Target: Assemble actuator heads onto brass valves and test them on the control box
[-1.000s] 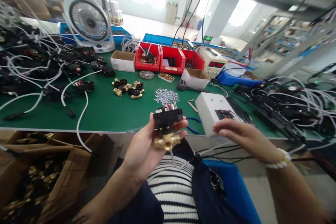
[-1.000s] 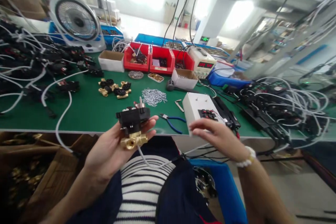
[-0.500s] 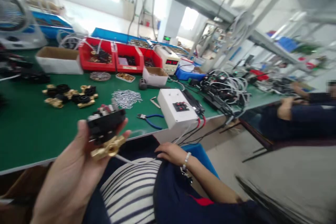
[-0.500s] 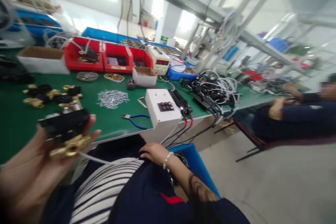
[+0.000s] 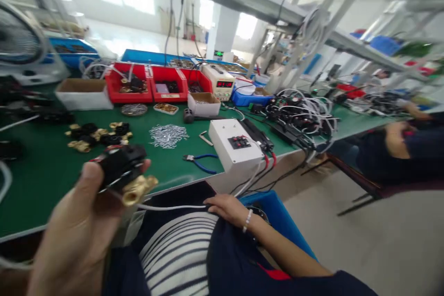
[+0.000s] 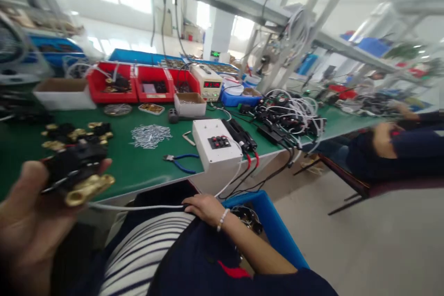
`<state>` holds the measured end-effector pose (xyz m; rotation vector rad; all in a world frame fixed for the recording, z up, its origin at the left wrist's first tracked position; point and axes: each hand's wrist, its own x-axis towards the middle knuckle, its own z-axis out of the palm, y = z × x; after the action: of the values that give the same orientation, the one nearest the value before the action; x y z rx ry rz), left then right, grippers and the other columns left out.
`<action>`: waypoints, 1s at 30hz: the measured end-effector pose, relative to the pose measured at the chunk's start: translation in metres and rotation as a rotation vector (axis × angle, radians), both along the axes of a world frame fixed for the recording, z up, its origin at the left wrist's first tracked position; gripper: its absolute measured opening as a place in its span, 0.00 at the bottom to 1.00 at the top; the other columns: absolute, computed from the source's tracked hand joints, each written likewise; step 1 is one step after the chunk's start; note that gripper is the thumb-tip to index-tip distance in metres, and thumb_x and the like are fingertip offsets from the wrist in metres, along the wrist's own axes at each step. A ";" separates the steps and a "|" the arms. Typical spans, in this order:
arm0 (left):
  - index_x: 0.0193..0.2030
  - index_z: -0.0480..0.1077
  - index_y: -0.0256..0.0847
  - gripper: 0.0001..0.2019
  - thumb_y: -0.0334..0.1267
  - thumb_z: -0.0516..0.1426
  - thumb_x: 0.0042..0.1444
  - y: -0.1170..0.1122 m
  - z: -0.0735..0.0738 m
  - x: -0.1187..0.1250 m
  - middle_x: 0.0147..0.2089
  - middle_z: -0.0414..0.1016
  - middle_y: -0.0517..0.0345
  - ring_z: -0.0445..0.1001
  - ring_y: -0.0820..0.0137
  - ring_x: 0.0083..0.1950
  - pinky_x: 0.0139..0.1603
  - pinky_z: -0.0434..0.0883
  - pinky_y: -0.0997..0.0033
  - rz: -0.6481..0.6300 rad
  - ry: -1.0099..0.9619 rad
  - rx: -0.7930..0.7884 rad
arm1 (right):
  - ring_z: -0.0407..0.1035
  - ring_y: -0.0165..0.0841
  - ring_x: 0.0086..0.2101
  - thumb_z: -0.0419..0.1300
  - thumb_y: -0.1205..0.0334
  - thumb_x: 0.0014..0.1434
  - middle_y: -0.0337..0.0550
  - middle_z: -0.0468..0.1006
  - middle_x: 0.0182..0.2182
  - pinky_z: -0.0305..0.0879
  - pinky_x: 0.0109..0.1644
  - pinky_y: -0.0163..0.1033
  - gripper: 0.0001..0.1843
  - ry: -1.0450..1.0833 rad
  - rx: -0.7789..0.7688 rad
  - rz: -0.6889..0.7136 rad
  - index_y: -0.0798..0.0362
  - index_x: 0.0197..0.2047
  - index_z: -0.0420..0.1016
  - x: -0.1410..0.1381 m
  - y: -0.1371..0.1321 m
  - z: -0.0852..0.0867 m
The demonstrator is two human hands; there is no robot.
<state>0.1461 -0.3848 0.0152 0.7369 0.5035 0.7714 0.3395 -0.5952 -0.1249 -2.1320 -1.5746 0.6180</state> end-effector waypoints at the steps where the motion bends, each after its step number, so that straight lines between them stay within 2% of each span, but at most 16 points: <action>1: 0.51 0.75 0.40 0.22 0.48 0.68 0.53 -0.004 0.003 -0.001 0.52 0.81 0.52 0.82 0.61 0.45 0.39 0.83 0.65 0.011 0.023 0.043 | 0.77 0.41 0.46 0.54 0.54 0.69 0.53 0.83 0.44 0.69 0.52 0.43 0.18 0.013 0.030 -0.011 0.54 0.53 0.79 0.001 0.000 -0.002; 4: 0.47 0.77 0.39 0.19 0.49 0.68 0.53 -0.014 0.004 0.002 0.48 0.82 0.50 0.83 0.62 0.42 0.36 0.82 0.69 0.004 0.051 0.121 | 0.76 0.42 0.46 0.53 0.52 0.68 0.54 0.82 0.44 0.68 0.53 0.47 0.18 0.066 0.112 -0.057 0.54 0.48 0.79 0.004 -0.001 -0.005; 6: 0.46 0.78 0.39 0.18 0.48 0.68 0.53 -0.018 0.003 0.005 0.47 0.82 0.49 0.83 0.63 0.41 0.37 0.82 0.70 0.005 0.063 0.160 | 0.76 0.39 0.42 0.55 0.50 0.67 0.51 0.82 0.42 0.70 0.49 0.45 0.17 0.141 0.156 -0.131 0.52 0.46 0.78 0.006 -0.003 -0.002; 9: 0.48 0.78 0.40 0.18 0.48 0.67 0.54 -0.023 0.001 0.006 0.47 0.82 0.51 0.82 0.63 0.41 0.39 0.82 0.70 0.002 0.081 0.202 | 0.71 0.33 0.30 0.63 0.44 0.59 0.41 0.78 0.29 0.69 0.36 0.39 0.18 0.479 0.307 -0.386 0.51 0.39 0.76 0.008 -0.008 0.018; 11: 0.47 0.78 0.40 0.18 0.49 0.66 0.55 -0.028 0.001 0.006 0.46 0.83 0.53 0.82 0.65 0.41 0.40 0.82 0.71 -0.012 0.080 0.195 | 0.65 0.29 0.24 0.69 0.42 0.52 0.35 0.71 0.24 0.64 0.30 0.36 0.21 0.759 0.502 -0.535 0.50 0.34 0.74 0.012 -0.012 0.043; 12: 0.47 0.78 0.40 0.16 0.48 0.65 0.56 -0.031 0.001 0.007 0.47 0.83 0.54 0.82 0.66 0.43 0.42 0.81 0.73 -0.019 0.086 0.182 | 0.63 0.27 0.22 0.71 0.41 0.49 0.34 0.70 0.24 0.62 0.28 0.35 0.22 0.854 0.613 -0.556 0.50 0.33 0.73 0.014 -0.016 0.058; 15: 0.48 0.78 0.43 0.14 0.47 0.61 0.61 -0.045 -0.002 0.012 0.51 0.81 0.56 0.81 0.66 0.50 0.48 0.80 0.74 -0.104 0.151 0.103 | 0.55 0.22 0.18 0.72 0.43 0.50 0.32 0.72 0.27 0.56 0.24 0.33 0.20 0.954 0.895 -0.484 0.48 0.30 0.71 0.024 -0.039 0.116; 17: 0.54 0.76 0.44 0.18 0.49 0.60 0.62 -0.055 -0.011 0.018 0.58 0.78 0.53 0.79 0.60 0.56 0.52 0.80 0.67 -0.292 0.223 0.054 | 0.48 0.21 0.15 0.69 0.44 0.56 0.28 0.66 0.21 0.54 0.22 0.32 0.17 0.890 1.043 -0.429 0.46 0.31 0.71 0.025 -0.062 0.157; 19: 0.61 0.71 0.47 0.25 0.53 0.60 0.60 -0.064 -0.024 0.024 0.64 0.73 0.51 0.75 0.55 0.61 0.56 0.78 0.62 -0.540 0.335 0.096 | 0.43 0.22 0.13 0.67 0.47 0.60 0.25 0.59 0.16 0.52 0.19 0.32 0.14 0.749 1.176 -0.452 0.46 0.31 0.71 0.019 -0.085 0.193; 21: 0.65 0.67 0.49 0.30 0.55 0.62 0.57 -0.072 -0.041 0.029 0.67 0.69 0.52 0.71 0.54 0.65 0.60 0.75 0.62 -0.745 0.510 0.270 | 0.41 0.21 0.12 0.67 0.51 0.61 0.24 0.56 0.15 0.51 0.19 0.31 0.13 0.539 1.289 -0.513 0.47 0.31 0.71 0.006 -0.103 0.217; 22: 0.66 0.66 0.50 0.32 0.56 0.63 0.56 -0.075 -0.051 0.031 0.68 0.69 0.51 0.71 0.54 0.66 0.60 0.75 0.61 -0.843 0.593 0.361 | 0.42 0.22 0.13 0.66 0.52 0.62 0.24 0.56 0.15 0.52 0.19 0.31 0.13 0.418 1.331 -0.556 0.47 0.31 0.71 0.000 -0.109 0.221; 23: 0.67 0.64 0.51 0.34 0.57 0.62 0.56 -0.077 -0.060 0.033 0.66 0.71 0.50 0.71 0.53 0.66 0.59 0.75 0.59 -0.931 0.659 0.433 | 0.44 0.22 0.14 0.65 0.52 0.63 0.25 0.58 0.15 0.54 0.21 0.31 0.12 0.301 1.343 -0.590 0.47 0.32 0.71 -0.004 -0.114 0.219; 25: 0.67 0.64 0.50 0.35 0.59 0.61 0.56 -0.081 -0.078 0.038 0.62 0.75 0.49 0.73 0.53 0.64 0.60 0.74 0.56 -1.015 0.735 0.519 | 0.52 0.24 0.17 0.61 0.48 0.65 0.28 0.65 0.19 0.57 0.24 0.33 0.12 0.121 1.232 -0.653 0.46 0.35 0.71 -0.007 -0.122 0.196; 26: 0.65 0.65 0.49 0.33 0.59 0.61 0.55 -0.082 -0.087 0.040 0.61 0.77 0.49 0.74 0.54 0.63 0.61 0.73 0.57 -0.987 0.747 0.549 | 0.57 0.25 0.19 0.60 0.47 0.66 0.30 0.68 0.21 0.58 0.25 0.33 0.13 0.082 1.091 -0.664 0.46 0.36 0.71 -0.005 -0.126 0.176; 28: 0.60 0.70 0.48 0.30 0.57 0.63 0.53 -0.083 -0.102 0.047 0.59 0.78 0.50 0.77 0.54 0.59 0.59 0.75 0.60 -0.883 0.718 0.551 | 0.62 0.27 0.22 0.58 0.45 0.65 0.33 0.71 0.23 0.61 0.29 0.35 0.16 0.085 0.660 -0.757 0.48 0.34 0.71 0.005 -0.136 0.122; 30: 0.54 0.74 0.48 0.25 0.55 0.65 0.52 -0.084 -0.113 0.056 0.56 0.80 0.51 0.81 0.54 0.53 0.52 0.80 0.65 -0.782 0.648 0.514 | 0.64 0.28 0.24 0.62 0.45 0.62 0.33 0.71 0.23 0.62 0.33 0.36 0.17 0.140 0.317 -1.024 0.50 0.32 0.71 0.020 -0.156 0.060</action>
<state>0.2017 -0.4687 -0.0978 1.5606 0.5347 -0.1126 0.3599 -0.7512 -0.0653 -2.2016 -0.3264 0.1348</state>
